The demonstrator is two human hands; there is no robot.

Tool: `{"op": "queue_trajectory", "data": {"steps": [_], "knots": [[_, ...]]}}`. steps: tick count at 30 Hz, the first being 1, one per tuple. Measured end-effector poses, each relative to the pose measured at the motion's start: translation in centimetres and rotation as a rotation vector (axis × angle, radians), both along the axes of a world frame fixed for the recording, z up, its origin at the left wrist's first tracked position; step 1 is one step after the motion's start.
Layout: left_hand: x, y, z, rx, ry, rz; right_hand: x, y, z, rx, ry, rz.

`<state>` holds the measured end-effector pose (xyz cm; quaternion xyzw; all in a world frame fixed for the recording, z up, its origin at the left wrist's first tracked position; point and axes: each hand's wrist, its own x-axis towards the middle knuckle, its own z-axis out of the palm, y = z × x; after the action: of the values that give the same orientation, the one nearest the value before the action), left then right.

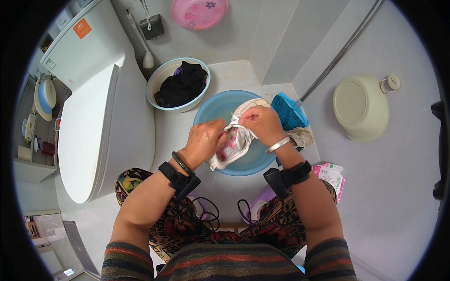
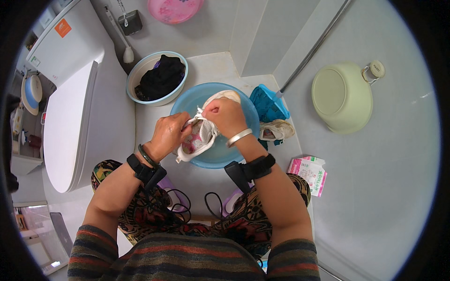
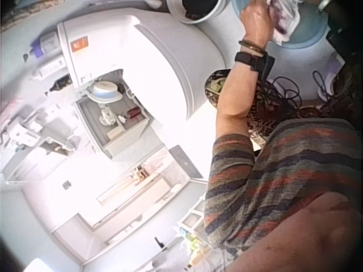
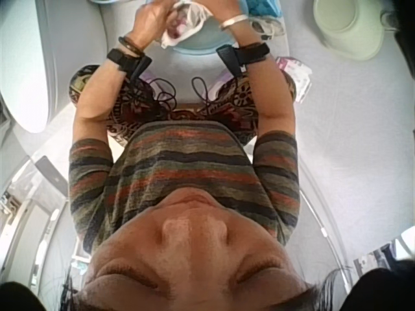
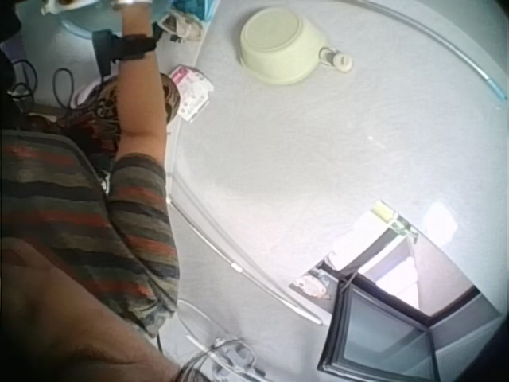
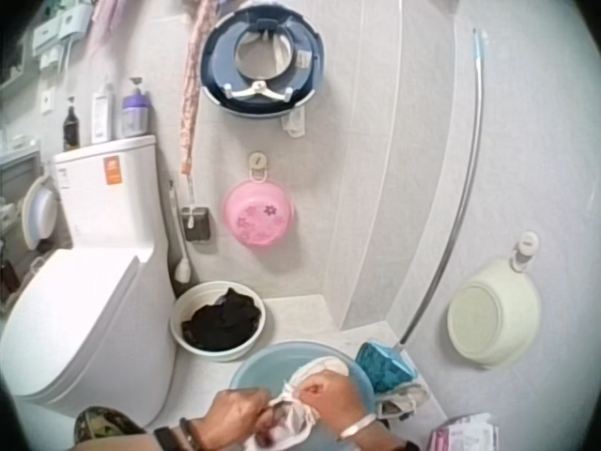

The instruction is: The person washes a black garment by hand in a blue basin, then removes and wrings it. Next, the person unties the laces of a white sneaker, removes the insole, and begins scrubbing the shoe with a brush.

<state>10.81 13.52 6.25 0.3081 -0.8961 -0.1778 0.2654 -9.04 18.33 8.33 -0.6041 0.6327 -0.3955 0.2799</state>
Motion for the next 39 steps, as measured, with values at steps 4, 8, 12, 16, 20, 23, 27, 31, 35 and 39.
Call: {"op": "queue_trajectory", "data": {"steps": [4, 8, 12, 16, 20, 23, 27, 31, 35, 39], "knots": [[0.3, -0.2, -0.1, 0.014, 0.022, -0.003, -0.6, 0.3, 0.6, 0.236, -0.693, -0.049], [0.3, -0.3, -0.1, -0.005, -0.002, -0.011, 0.2, 0.9, 1.2, 0.25, -0.837, -0.068], [0.1, -0.4, 0.6, 0.01, 0.022, 0.018, -0.3, 0.9, 2.4, 0.078, -0.974, -0.206], [-0.1, -0.5, 1.5, -0.006, 0.118, -0.002, -1.1, 1.0, 3.8, -0.047, -1.078, -0.148], [0.1, -0.4, 2.0, 0.091, 0.188, 0.011, -1.4, 1.4, 4.5, 0.072, -0.937, -0.014], [0.4, -0.3, 1.9, 0.152, 0.192, 0.011, -1.7, 1.4, 4.4, 0.137, -0.828, -0.064], [0.5, -0.2, 1.8, 0.191, 0.203, 0.014, -2.5, 1.2, 3.3, 0.232, -0.707, -0.086], [0.5, -0.3, 1.9, 0.239, 0.122, 0.025, -2.8, 1.0, 1.7, 0.108, -0.445, -0.091], [0.3, -0.3, 1.9, 0.192, 0.172, -0.028, -2.9, 1.0, 0.9, 0.074, -0.113, -0.061], [0.3, -0.2, 1.9, 0.191, 0.182, -0.037, -2.5, 1.4, 1.1, 0.011, -0.02, 0.018]]}}
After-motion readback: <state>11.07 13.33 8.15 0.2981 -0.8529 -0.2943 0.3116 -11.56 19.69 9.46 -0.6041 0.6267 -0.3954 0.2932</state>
